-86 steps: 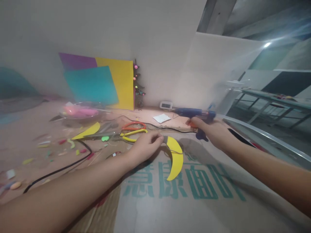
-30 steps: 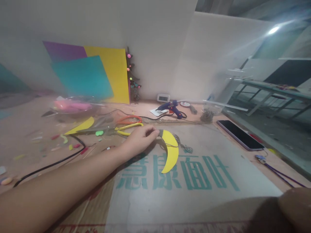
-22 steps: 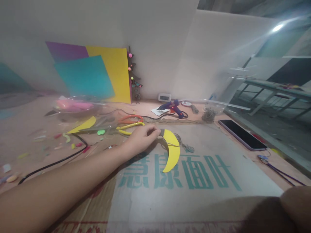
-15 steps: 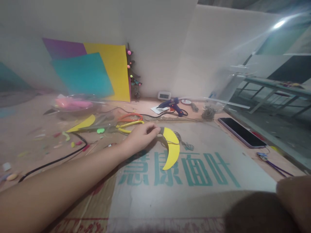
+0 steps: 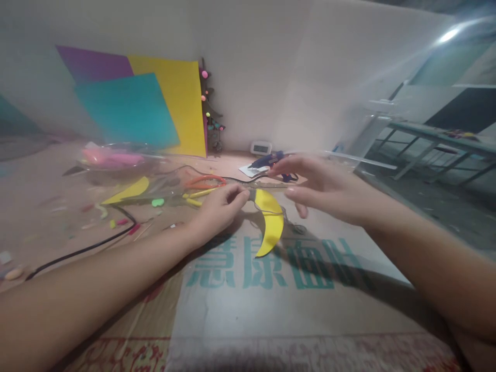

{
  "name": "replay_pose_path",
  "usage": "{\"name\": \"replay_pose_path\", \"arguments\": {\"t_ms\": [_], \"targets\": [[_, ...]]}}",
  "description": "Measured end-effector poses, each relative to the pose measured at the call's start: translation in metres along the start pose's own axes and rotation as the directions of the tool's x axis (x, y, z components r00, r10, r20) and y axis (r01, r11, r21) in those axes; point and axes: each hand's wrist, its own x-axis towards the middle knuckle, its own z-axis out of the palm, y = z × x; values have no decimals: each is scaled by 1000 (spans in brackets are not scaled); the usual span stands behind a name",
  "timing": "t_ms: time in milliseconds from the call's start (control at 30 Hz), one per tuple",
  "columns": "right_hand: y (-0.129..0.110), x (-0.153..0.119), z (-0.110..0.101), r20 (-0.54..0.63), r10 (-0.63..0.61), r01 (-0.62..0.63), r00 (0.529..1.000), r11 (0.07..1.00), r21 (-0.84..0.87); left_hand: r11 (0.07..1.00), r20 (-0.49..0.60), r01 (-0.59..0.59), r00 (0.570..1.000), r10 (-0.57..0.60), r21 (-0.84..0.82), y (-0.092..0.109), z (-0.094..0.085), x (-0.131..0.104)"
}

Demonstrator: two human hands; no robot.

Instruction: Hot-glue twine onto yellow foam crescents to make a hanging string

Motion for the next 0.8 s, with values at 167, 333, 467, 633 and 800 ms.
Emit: {"name": "replay_pose_path", "arguments": {"t_ms": [167, 333, 467, 633, 800], "targets": [[36, 18, -3, 304, 249, -279, 920, 959, 58, 999, -76, 29, 997, -31, -18, -1, -1, 1], [48, 22, -7, 288, 225, -213, 931, 974, -73, 997, -62, 70, 996, -71, -13, -1, -1, 2], [47, 26, -10, 73, 176, -158, 982, 966, -205, 995, -15, 94, 995, -94, 40, 0, 0, 2], [47, 27, -6, -51, 121, -131, 991, 948, -290, 992, 50, 89, 994, -94, 87, 3, 0, 1], [48, 26, 5, -182, 67, -116, 981, 954, -275, 988, 118, 73, 989, -89, 133, 2, 0, 1]]}}
